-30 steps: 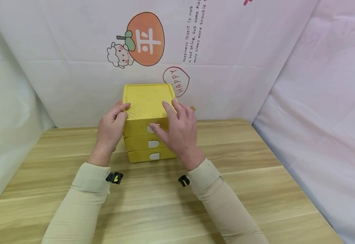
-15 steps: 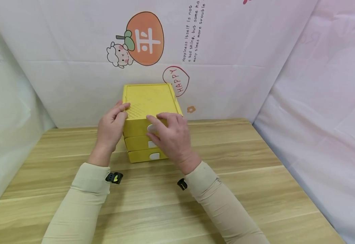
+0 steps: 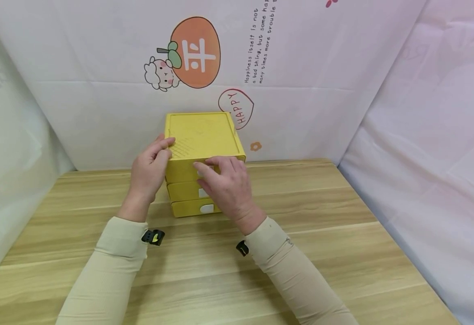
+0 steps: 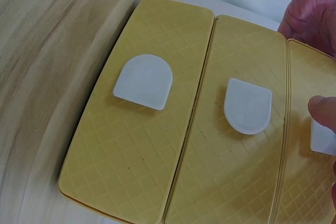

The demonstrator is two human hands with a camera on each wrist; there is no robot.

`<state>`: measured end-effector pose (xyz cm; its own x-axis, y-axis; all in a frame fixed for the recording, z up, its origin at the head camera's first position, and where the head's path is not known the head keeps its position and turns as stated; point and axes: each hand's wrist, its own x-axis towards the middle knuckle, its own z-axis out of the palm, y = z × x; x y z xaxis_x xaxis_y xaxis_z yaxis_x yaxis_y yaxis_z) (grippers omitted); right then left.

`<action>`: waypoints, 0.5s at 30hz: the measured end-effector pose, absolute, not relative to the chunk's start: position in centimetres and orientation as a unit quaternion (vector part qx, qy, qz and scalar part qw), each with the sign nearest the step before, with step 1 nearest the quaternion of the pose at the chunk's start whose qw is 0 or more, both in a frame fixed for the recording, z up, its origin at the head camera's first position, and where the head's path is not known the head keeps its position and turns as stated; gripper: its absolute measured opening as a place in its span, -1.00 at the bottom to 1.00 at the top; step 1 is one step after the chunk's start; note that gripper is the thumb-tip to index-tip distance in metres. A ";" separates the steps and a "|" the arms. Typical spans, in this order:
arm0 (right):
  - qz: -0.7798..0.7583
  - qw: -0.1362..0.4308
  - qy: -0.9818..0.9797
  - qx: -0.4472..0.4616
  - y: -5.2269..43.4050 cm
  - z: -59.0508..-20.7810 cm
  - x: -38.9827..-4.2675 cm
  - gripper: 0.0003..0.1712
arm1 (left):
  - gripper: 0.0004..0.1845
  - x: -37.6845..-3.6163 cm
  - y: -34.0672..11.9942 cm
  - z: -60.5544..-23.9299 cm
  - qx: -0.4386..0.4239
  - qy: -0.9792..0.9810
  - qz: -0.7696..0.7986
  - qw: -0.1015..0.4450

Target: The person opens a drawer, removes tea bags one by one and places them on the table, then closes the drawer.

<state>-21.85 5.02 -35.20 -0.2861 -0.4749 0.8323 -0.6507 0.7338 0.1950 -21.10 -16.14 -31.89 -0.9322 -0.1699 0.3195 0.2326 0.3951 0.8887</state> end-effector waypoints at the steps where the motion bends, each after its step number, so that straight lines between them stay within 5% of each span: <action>1: 0.091 0.481 -0.797 0.353 5.0 -35.2 -21.9 -0.59 | -0.50 -21.1 -16.2 -31.9 -0.020 -0.814 -0.551 0.183; 15: 0.094 0.489 -0.792 0.353 4.8 -35.5 -22.2 -0.74 | -0.50 -20.8 -16.1 -31.6 -0.021 -0.817 -0.548 0.181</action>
